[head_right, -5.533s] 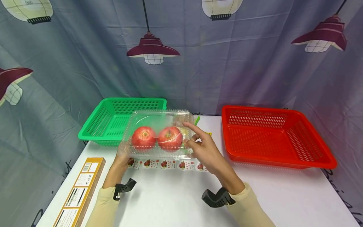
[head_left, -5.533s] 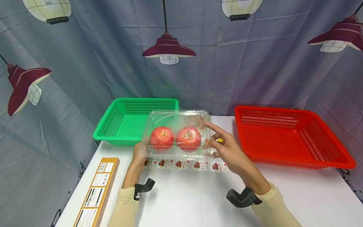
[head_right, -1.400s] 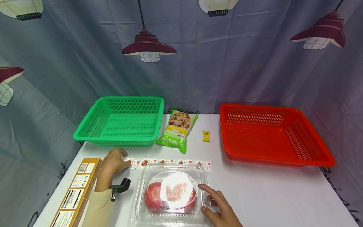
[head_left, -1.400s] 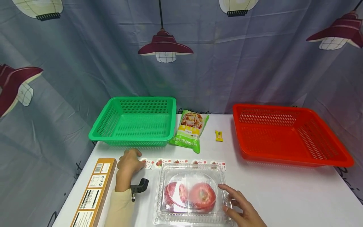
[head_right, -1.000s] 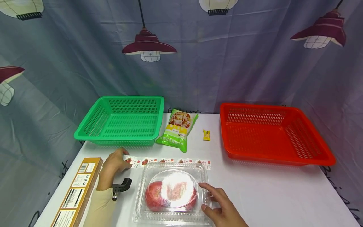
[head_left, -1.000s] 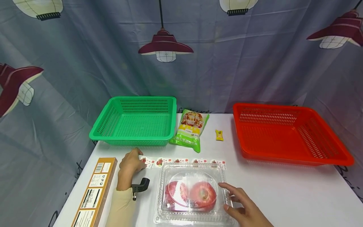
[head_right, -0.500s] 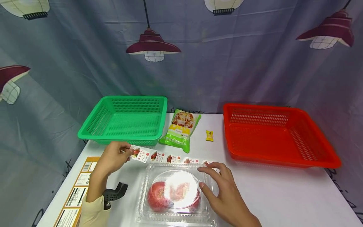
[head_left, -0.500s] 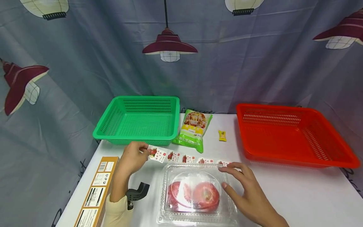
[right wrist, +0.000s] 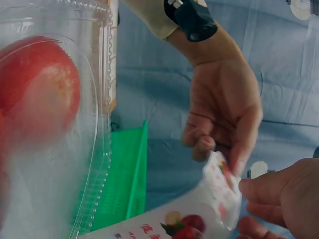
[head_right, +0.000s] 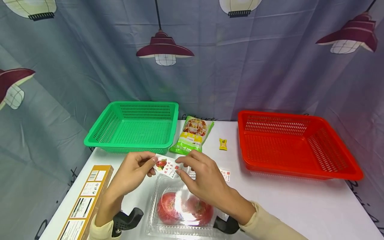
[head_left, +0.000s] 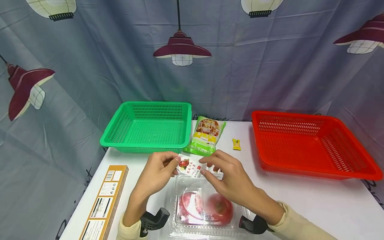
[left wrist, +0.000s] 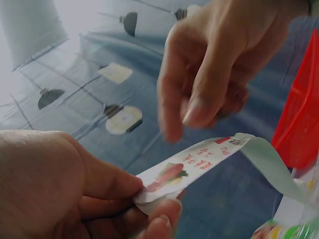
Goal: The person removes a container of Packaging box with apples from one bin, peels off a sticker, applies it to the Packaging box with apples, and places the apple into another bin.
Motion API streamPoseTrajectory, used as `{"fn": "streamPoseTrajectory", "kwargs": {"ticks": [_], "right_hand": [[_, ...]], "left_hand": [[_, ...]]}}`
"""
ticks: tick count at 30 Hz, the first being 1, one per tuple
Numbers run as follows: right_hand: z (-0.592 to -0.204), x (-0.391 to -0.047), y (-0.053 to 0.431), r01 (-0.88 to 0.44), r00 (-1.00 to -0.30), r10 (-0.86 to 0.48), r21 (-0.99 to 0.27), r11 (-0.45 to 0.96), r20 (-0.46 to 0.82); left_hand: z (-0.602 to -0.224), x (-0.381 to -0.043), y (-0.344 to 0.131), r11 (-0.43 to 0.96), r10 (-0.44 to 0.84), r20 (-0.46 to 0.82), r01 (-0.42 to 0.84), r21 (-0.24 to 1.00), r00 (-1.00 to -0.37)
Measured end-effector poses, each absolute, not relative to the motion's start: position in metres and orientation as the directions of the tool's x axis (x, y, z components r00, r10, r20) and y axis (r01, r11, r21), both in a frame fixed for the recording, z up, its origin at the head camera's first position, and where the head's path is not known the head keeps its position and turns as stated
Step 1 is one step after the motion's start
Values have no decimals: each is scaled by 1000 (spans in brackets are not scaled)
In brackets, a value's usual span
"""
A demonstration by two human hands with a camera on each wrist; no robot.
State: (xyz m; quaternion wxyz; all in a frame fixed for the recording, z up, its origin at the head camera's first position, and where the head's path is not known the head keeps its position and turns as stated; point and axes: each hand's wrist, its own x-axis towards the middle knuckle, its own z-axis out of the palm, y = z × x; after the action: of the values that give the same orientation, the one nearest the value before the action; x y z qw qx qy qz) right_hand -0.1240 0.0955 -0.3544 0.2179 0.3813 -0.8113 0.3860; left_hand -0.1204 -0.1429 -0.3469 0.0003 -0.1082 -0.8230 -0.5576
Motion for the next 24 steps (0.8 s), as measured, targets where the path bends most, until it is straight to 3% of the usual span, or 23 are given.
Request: {"fn": "streamPoseTrajectory", "kwargs": {"ticks": [7,24], "right_hand": [[-353,-131,84,-836,-541,-433,-403,372,721],[-362,-129,81,-851,-507,-371,-384,357,778]], "left_hand": [[-343,-114,-129,274,287,191,271,923,-939],[-344,-110,-127,257,353,188,288,923,-917]]}}
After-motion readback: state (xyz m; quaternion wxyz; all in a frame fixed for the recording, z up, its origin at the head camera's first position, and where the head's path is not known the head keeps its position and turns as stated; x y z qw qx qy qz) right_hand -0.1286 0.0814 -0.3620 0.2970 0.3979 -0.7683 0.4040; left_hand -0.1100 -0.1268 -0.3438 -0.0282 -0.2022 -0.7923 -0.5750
